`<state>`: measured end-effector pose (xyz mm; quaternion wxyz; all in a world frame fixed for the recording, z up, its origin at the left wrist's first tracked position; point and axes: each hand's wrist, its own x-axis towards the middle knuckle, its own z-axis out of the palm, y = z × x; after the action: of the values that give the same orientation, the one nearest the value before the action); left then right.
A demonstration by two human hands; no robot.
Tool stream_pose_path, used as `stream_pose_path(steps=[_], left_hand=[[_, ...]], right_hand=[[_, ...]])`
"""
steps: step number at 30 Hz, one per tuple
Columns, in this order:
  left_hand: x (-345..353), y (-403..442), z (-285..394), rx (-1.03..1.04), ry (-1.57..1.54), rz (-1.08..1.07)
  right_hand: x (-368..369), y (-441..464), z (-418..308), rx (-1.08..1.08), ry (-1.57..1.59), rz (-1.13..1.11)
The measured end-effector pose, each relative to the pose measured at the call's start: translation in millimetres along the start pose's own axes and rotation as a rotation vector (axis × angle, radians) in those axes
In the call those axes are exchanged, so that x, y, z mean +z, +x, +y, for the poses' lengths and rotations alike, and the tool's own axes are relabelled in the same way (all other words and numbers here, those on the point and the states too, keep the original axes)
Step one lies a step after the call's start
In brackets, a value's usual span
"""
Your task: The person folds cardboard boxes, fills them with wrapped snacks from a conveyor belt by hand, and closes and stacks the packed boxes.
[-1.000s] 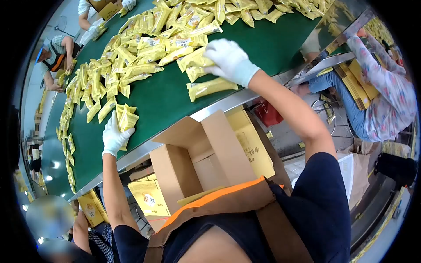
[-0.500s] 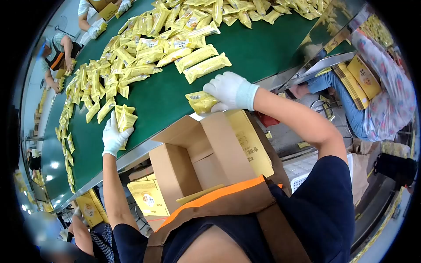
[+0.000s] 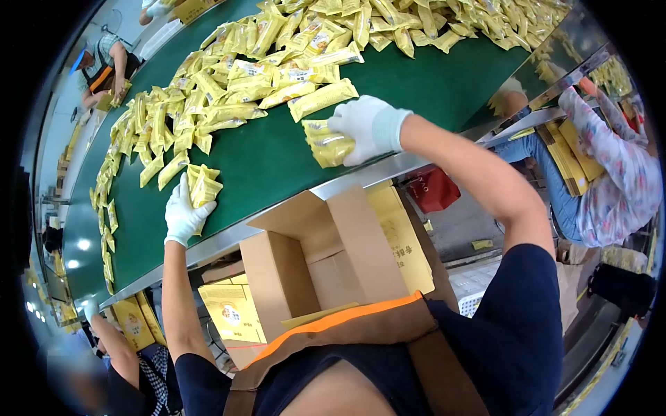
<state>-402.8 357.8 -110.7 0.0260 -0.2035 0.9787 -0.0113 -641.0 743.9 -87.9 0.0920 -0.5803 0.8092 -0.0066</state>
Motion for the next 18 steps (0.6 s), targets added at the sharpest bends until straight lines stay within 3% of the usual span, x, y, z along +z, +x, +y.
stream_pose_path(steps=[2, 5, 8, 10, 12, 16, 18], left_hand=[[4.7, 1.0, -3.5, 0.031, 0.012, 0.042], [-6.4, -1.9, 5.6, -0.027, 0.011, -0.026], [-3.1, -4.1, 4.2, 0.0, 0.063, -0.001], [-4.3, -6.5, 7.6, -0.036, -0.005, -0.001], [-4.4, -4.7, 7.6, -0.043, 0.0, -0.014], [-10.0, -5.6, 6.9, -0.051, -0.045, -0.028], [-0.4, -8.0, 2.4, -0.021, -0.031, 0.052]], right_hand=[[-7.6, -11.8, -12.0, -0.014, -0.047, 0.174], [4.4, -13.1, -7.0, 0.084, 0.003, 0.136], [-6.4, -3.4, 4.6, 0.245, 0.242, -0.082], [-16.9, 18.7, 20.5, 0.225, 0.229, -0.28], [-28.7, 41.2, 35.0, 0.084, 0.261, -0.091], [-14.0, 85.7, 75.6, 0.151, 0.378, -0.131], [-25.5, 81.2, 62.6, 0.207, 0.401, -0.245]])
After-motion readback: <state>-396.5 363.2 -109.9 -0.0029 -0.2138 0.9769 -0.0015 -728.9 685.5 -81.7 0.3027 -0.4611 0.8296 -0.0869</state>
